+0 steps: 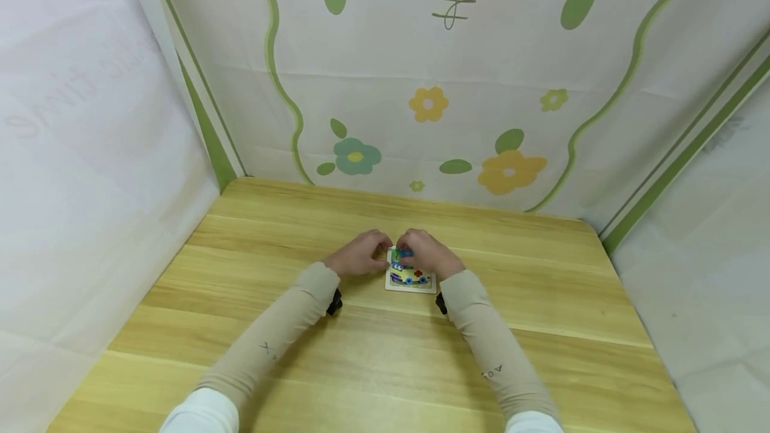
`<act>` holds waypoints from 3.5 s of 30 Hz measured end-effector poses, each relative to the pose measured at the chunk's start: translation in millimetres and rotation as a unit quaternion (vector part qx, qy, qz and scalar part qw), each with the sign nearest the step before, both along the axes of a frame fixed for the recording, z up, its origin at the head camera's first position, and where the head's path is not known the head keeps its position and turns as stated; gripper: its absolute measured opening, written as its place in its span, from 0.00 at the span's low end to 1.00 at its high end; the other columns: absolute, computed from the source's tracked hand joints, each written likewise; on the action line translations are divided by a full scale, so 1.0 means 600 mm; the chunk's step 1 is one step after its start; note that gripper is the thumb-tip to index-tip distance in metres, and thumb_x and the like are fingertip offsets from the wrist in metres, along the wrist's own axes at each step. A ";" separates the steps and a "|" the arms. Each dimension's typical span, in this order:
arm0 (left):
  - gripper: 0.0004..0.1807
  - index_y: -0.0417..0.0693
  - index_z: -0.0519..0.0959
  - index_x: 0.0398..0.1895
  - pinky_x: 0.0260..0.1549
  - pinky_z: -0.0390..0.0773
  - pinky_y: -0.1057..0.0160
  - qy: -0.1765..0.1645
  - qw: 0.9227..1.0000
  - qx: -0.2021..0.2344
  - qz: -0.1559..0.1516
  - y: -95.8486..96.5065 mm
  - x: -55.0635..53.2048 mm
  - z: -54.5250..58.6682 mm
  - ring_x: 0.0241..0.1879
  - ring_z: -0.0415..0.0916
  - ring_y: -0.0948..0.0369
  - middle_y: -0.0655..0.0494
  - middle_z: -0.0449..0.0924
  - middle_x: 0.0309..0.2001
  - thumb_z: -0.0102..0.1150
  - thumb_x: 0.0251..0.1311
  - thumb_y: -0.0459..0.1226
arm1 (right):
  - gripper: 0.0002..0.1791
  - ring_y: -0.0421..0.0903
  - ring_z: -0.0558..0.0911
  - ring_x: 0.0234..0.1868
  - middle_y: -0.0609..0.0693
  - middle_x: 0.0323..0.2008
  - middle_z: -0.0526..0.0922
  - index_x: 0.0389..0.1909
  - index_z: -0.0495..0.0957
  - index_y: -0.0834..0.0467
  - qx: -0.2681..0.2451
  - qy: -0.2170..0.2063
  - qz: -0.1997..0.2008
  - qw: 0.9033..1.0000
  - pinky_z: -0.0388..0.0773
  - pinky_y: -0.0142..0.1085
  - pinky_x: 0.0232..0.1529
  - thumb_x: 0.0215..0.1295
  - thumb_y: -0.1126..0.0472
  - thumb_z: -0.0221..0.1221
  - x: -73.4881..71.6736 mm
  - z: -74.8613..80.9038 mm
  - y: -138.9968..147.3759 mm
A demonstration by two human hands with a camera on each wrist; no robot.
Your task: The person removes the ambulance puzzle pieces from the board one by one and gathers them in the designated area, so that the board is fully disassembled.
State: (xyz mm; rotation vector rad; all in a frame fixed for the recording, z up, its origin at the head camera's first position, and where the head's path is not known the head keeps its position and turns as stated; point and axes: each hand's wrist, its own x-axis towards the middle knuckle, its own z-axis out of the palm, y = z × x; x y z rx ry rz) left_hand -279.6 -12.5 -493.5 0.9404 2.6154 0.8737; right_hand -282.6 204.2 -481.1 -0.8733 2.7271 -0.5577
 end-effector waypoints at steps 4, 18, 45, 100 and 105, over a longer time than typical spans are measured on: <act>0.23 0.35 0.77 0.62 0.61 0.77 0.54 -0.002 1.000 -0.005 0.000 0.006 -0.001 -0.002 0.56 0.75 0.53 0.44 0.79 0.57 0.67 0.67 0.36 | 0.15 0.51 0.83 0.50 0.57 0.49 0.84 0.53 0.84 0.65 -0.004 -0.001 0.002 1.000 0.84 0.44 0.54 0.69 0.63 0.69 0.000 0.000 0.000; 0.22 0.40 0.79 0.61 0.58 0.76 0.56 -0.007 1.000 -0.024 0.016 0.018 -0.008 -0.012 0.53 0.72 0.55 0.48 0.77 0.56 0.68 0.68 0.40 | 0.12 0.47 0.86 0.45 0.54 0.45 0.90 0.50 0.87 0.64 -0.014 -0.056 0.006 0.998 0.86 0.40 0.48 0.67 0.67 0.70 -0.015 0.010 -0.003; 0.23 0.38 0.80 0.58 0.59 0.77 0.55 -0.062 0.996 0.026 0.053 0.029 -0.006 -0.010 0.54 0.75 0.53 0.45 0.78 0.55 0.74 0.64 0.39 | 0.12 0.46 0.83 0.43 0.55 0.44 0.87 0.49 0.86 0.61 -0.075 -0.159 -0.045 0.983 0.84 0.40 0.49 0.67 0.74 0.66 -0.040 -0.002 0.017; 0.23 0.34 0.80 0.56 0.55 0.77 0.58 -0.051 0.998 0.023 0.040 0.031 -0.014 -0.005 0.51 0.75 0.53 0.44 0.79 0.53 0.75 0.62 0.36 | 0.08 0.44 0.84 0.43 0.51 0.42 0.89 0.45 0.86 0.59 -0.056 -0.068 -0.021 0.996 0.83 0.45 0.50 0.78 0.64 0.59 -0.044 0.033 0.054; 0.23 0.35 0.80 0.56 0.55 0.77 0.58 -0.052 0.997 0.023 0.044 0.033 -0.014 -0.008 0.51 0.75 0.54 0.44 0.79 0.53 0.75 0.62 0.36 | 0.07 0.44 0.81 0.38 0.54 0.41 0.88 0.44 0.86 0.60 -0.055 -0.063 -0.031 0.996 0.81 0.42 0.45 0.78 0.64 0.59 -0.040 0.045 0.095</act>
